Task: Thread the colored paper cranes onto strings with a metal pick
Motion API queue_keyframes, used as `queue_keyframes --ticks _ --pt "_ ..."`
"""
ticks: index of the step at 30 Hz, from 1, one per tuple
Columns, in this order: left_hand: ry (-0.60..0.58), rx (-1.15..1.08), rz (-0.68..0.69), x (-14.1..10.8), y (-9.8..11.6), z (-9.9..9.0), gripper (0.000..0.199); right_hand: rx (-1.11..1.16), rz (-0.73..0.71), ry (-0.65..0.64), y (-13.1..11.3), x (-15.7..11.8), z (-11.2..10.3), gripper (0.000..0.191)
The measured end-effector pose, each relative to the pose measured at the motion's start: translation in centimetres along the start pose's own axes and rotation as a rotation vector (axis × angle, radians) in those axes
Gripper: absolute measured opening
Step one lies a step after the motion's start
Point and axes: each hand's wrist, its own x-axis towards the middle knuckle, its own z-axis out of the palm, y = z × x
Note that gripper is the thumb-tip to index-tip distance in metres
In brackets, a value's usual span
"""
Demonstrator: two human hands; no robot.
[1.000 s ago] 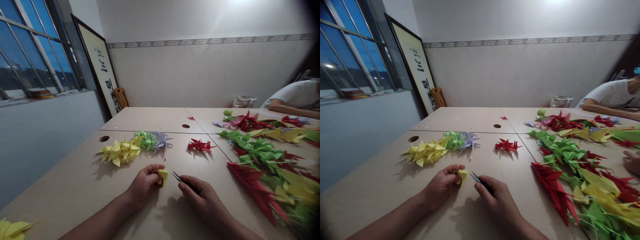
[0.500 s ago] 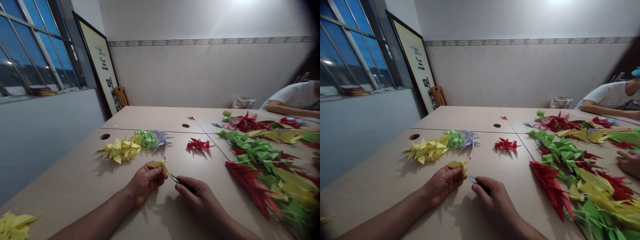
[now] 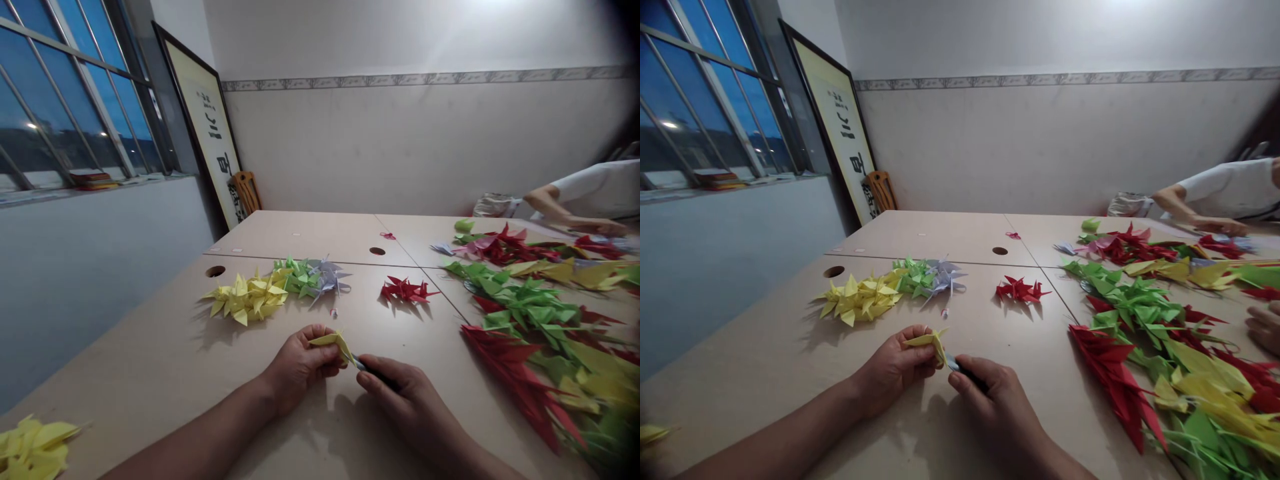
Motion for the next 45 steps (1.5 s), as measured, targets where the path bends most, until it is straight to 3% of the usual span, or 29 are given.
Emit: queue_keyframes --ticks 10,15,17,20,23,25,28,31,34,36,38,41,45 --pt "-0.003 0.021 0.024 -0.1 0.0 0.4 0.026 -0.036 0.008 -0.019 0.0 0.1 0.0 0.029" --pt "0.117 0.089 0.127 -0.1 0.0 0.4 0.025 -0.042 0.016 -0.024 0.1 0.3 0.0 0.028" --pt "0.201 0.219 0.308 0.0 1.4 0.0 0.025 -0.049 0.007 -0.027 0.3 0.3 0.0 0.028" --pt "0.331 0.469 0.648 -0.1 5.5 -1.5 0.027 -0.058 -0.001 -0.020 0.6 0.3 0.0 0.027" --pt "0.544 0.792 0.798 -0.3 10.0 -4.0 0.028 -0.045 -0.021 -0.017 0.7 0.3 0.1 0.026" --pt "0.649 1.005 0.766 -0.2 11.8 -5.7 0.023 -0.049 -0.035 -0.009 0.8 0.4 0.2 0.026" --pt "0.727 1.248 0.627 0.1 12.6 -7.3 0.025 -0.066 -0.035 -0.012 0.9 0.3 0.3 0.028" --pt "0.734 1.383 0.539 -0.1 12.8 -7.8 0.031 -0.060 -0.017 -0.022 0.8 0.1 0.2 0.028" --pt "0.716 1.470 0.572 -2.0 14.1 -8.1 0.036 -0.029 -0.011 -0.017 0.3 0.0 0.0 0.028" --pt "0.687 1.561 0.545 -4.4 15.7 -9.1 0.036 -0.009 -0.007 -0.018 -0.1 0.1 0.0 0.028" --pt "0.634 1.653 0.416 -7.6 17.3 -10.8 0.036 0.001 0.010 -0.007 0.0 0.0 0.0 0.029" --pt "0.555 1.672 0.080 -13.2 18.8 -14.3 0.040 -0.006 0.056 0.020 1.1 0.0 0.1 0.035" --pt "0.574 1.604 -0.288 -19.4 18.5 -17.8 0.050 -0.110 0.127 0.079 3.2 0.0 0.4 0.040"
